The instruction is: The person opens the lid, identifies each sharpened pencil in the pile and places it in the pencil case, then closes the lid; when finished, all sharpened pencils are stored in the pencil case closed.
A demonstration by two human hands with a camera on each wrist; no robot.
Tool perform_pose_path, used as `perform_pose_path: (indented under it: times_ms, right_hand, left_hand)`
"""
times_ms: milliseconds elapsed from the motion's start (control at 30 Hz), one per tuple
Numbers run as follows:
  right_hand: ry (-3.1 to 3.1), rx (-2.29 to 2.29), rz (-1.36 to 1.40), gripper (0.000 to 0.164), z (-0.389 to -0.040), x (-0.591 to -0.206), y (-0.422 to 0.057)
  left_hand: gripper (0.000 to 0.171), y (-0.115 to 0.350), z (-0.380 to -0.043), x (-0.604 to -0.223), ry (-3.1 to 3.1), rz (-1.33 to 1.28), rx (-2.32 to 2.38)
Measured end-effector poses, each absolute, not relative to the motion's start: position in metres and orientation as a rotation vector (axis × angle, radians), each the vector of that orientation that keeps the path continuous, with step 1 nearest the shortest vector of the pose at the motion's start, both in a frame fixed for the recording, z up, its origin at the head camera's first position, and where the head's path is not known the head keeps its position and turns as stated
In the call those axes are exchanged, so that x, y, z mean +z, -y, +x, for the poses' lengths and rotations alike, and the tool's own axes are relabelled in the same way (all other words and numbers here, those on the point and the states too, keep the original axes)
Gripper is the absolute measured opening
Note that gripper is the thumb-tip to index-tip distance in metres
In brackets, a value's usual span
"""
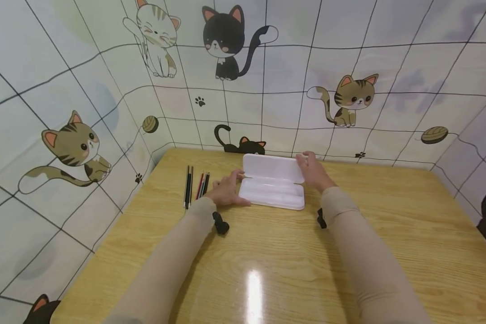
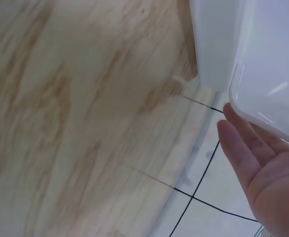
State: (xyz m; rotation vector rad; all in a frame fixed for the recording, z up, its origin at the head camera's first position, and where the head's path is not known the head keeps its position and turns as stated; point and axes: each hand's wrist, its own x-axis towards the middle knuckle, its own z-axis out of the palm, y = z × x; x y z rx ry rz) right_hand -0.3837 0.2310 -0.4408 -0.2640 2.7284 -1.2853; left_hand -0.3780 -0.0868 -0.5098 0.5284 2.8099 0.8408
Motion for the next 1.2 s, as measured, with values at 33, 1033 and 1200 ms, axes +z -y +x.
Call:
perform_pose_path:
  times_ms: [33, 1033, 1200]
  right_hand:
    - [-2.745, -1.292, -0.262, 0.086, -0.383, -0.44, -0.231]
    - [-2.779, -0.795, -0.542, 0.124, -0.346, -0.453, -0.247]
    - [-2.722, -0.788, -0.544, 0.131, -0.351, -0.452, -0.252]
  left_hand:
    - [0.12, 0.087, -0.378, -0.509, -2.808, 0.527, 0.838]
    - [0.121, 0.088, -0.384, -0.515, -2.802, 0.526, 0.861]
    - [0.123, 0.087, -0.382, -0.514, -2.795, 0.526, 0.857]
